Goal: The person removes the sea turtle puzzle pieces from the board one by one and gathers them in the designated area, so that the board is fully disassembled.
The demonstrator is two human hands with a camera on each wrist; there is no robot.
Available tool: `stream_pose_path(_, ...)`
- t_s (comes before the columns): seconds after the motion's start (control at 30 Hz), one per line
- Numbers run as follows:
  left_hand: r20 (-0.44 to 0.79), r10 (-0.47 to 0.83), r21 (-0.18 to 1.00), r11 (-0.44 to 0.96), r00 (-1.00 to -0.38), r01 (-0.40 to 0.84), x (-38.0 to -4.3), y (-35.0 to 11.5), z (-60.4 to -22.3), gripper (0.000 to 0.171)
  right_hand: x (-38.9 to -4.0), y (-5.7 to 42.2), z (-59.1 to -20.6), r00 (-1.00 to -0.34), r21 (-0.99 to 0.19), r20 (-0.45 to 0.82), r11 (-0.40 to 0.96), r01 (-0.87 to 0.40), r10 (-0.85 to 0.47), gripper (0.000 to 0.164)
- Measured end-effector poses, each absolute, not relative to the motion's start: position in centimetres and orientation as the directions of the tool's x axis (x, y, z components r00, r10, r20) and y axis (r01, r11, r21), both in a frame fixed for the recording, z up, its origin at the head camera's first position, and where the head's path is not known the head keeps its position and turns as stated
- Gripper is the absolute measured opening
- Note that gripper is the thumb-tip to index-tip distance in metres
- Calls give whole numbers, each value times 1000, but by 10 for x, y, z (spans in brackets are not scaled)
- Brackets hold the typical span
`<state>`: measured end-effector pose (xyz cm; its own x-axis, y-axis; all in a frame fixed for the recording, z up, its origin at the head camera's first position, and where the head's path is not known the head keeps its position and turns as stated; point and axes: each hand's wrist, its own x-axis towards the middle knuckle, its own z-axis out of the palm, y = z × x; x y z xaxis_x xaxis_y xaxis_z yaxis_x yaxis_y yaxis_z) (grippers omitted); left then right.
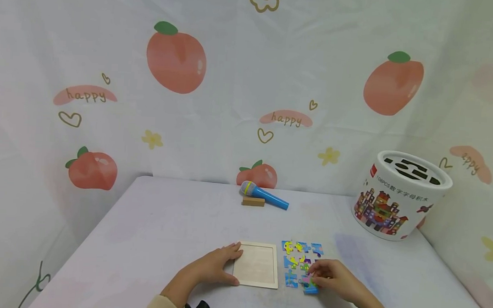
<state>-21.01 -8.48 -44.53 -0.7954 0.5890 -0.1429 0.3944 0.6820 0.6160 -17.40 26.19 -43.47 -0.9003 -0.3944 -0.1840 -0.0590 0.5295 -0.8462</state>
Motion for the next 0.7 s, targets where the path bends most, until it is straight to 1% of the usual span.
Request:
stream_pose_path(0.1, -142, 589, 614, 683, -796, 395, -210, -85, -445, 79, -172, 269, -435, -905, -844, -196, 534, -40, -377, 23)
stream_pose_path(0.3, -144, 587, 607, 688, -796, 398, -210, -85, -445, 80, -170, 281, -434, -913, -844, -184, 534, -43, -365, 25)
stream_pose_path(0.7, -130, 591, 598, 688, -796, 412, -210, -85, -446, 80, -167, 296, -432, -927, -851, -206, 525, 11, -314, 28)
